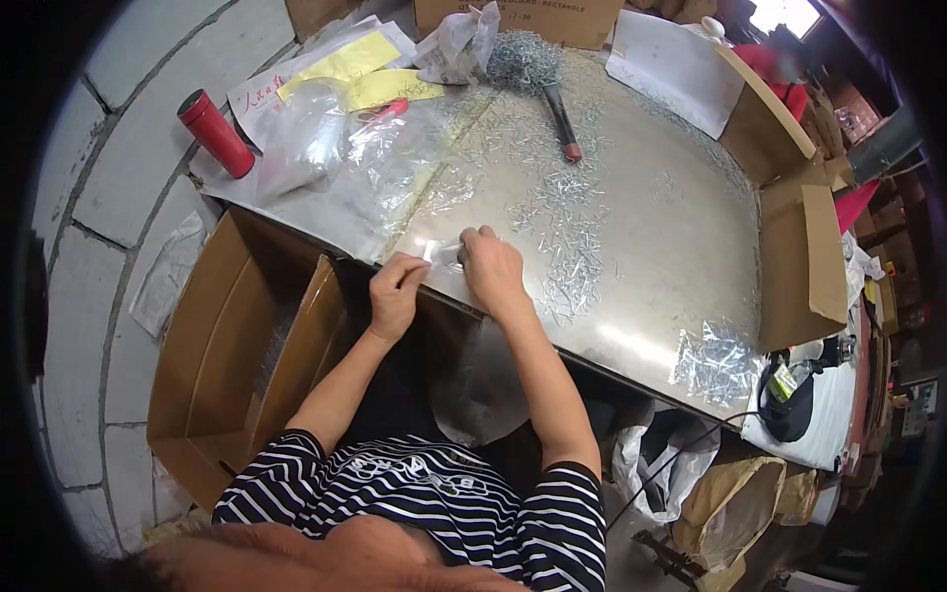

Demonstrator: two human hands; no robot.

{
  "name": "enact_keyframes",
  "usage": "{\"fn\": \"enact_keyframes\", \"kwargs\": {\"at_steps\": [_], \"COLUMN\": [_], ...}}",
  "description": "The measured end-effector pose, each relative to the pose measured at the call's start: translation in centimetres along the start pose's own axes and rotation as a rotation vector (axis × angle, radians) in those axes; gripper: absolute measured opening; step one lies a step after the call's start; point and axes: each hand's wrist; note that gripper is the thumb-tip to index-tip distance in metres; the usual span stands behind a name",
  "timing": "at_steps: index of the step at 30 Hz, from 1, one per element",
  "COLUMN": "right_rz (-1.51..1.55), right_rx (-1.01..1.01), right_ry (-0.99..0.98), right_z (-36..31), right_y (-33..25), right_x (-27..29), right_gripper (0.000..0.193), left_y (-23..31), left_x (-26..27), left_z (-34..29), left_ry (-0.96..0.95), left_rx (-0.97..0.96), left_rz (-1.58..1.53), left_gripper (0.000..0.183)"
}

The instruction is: The recorder is placing small metal parts into plastic bags and then organizing them into a shipping box.

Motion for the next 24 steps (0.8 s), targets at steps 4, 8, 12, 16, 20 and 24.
{"fn": "enact_keyframes", "kwargs": {"at_steps": [4,8,12,16,20,24], "right_rz": [0.001,0.078,0.074,0.096,0.669,0.852], "right_rx": [0.052,0.202,0.242,0.211,-0.155,-0.41], "right_ry": [-0.151,-0.103,0.003,-0.031,-0.216,-0.172], "right_z": [4.2,7.2,8.4,6.2,1.2,-5.6], "right_y": [0.2,-1.9,-0.9,-1.8,-2.2,-0.9], "right_x": [-1.1,-1.5,-3.0,-0.6,2.4,3.3], "right_gripper": [0.01,0.009,0.008,0.007,0.02,0.027], "left_y": [-1.4,-1.6,-2.3,-2.4,-1.6,1.3], "left_x": [1.4,3.0,3.9,5.1,5.4,5.6], "left_z": [0.4,0.1,1.1,1.2,0.3,-0.1], "left_ry": [0.092,0.115,0.134,0.17,0.125,-0.027], "left_rx": [0.155,0.377,0.388,0.406,0.497,0.531], "left_rz": [-0.133,-0.226,-0.199,-0.176,-0.524,-0.531], "left_gripper": [0.01,0.026,0.035,0.041,0.045,0.045]}}
Point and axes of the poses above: each hand's wrist, its own z-axis towards the middle knuckle, its own x-axis out of the back of the hand, y = z × x, and after that the axes turned 13 degrees about z, right-handed
